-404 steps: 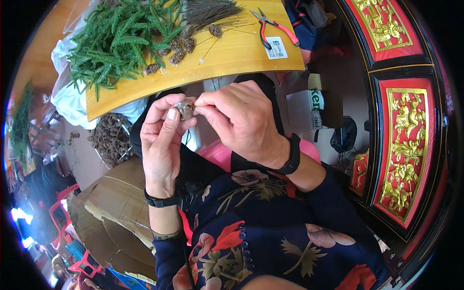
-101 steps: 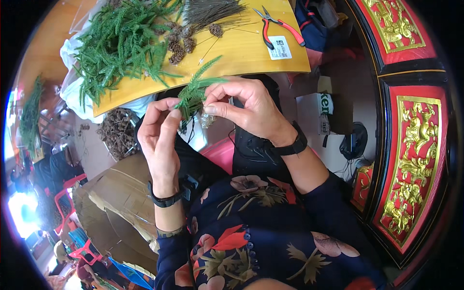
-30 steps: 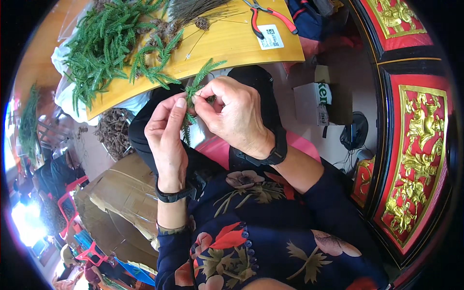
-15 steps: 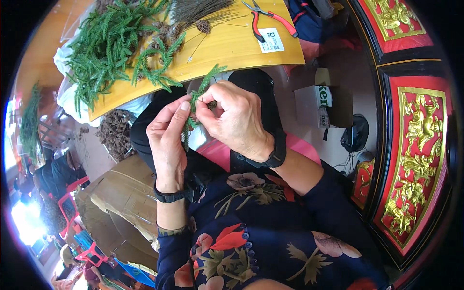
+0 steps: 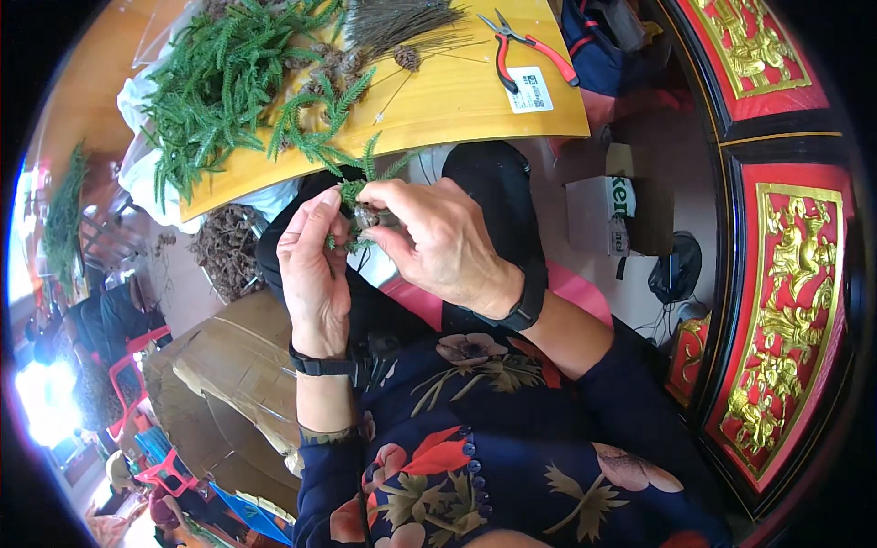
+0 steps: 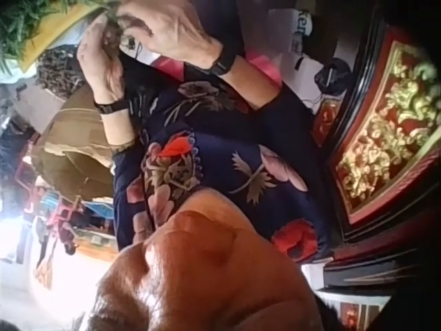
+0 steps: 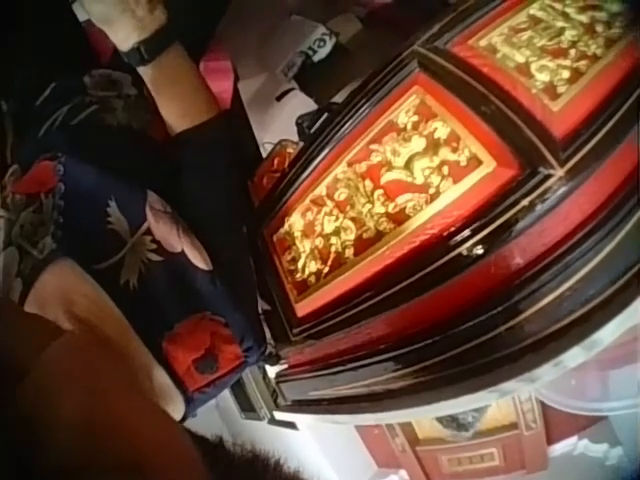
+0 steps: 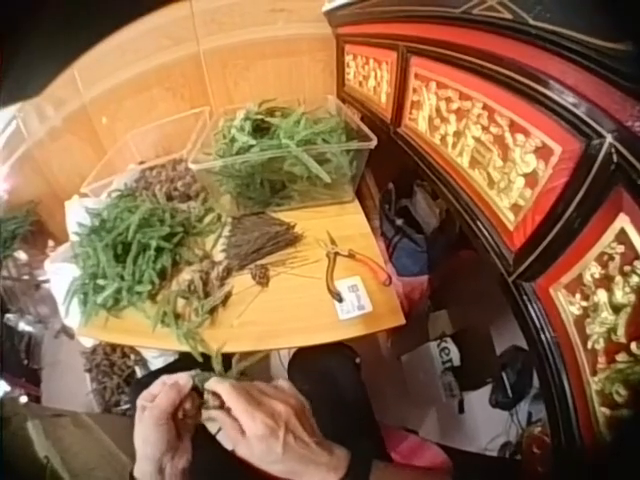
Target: Assembling artificial pine branches by attaching pinecones and trimming wires.
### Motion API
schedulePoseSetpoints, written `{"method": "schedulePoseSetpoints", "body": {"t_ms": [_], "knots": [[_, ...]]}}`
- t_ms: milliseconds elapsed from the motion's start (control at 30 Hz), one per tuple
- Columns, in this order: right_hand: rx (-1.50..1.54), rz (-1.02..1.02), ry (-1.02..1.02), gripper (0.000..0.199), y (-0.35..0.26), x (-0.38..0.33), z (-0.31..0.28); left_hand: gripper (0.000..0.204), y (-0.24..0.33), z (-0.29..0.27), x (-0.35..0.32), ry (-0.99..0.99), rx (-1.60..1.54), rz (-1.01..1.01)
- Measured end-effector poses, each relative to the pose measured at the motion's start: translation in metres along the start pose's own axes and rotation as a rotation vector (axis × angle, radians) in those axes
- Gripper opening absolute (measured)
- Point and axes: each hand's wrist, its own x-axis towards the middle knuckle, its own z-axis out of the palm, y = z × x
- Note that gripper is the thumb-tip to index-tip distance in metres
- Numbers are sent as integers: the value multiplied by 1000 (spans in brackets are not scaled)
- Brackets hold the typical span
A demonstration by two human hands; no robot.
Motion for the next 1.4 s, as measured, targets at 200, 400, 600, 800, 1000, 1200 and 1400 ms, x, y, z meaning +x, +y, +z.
{"method": "schedulePoseSetpoints", "body": {"t_ms": [200, 400, 600, 800, 1000, 1200, 1400], "knots": [[99, 33, 36, 32, -5, 0, -3, 12, 3, 11, -9, -25, 79, 24], [78, -93, 97, 27, 3, 1, -2, 13, 1, 20, -13, -34, 235, 244], [-82, -242, 46, 21, -2, -1, -4, 13, 0, 9, -10, -50, 206, 262], [-242, -259, -80, 18, -2, -6, 1, 12, -7, 11, -13, -20, 415, 424], [-187, -263, -62, 24, 0, -7, 4, 19, -2, 10, -14, 11, 1006, 848], [-187, -270, -14, 30, 1, -7, 2, 25, -3, 18, -14, 24, 1120, 991], [-171, -278, -7, 34, 4, -5, 2, 26, -4, 18, -13, 3, 1113, 1058]]}}
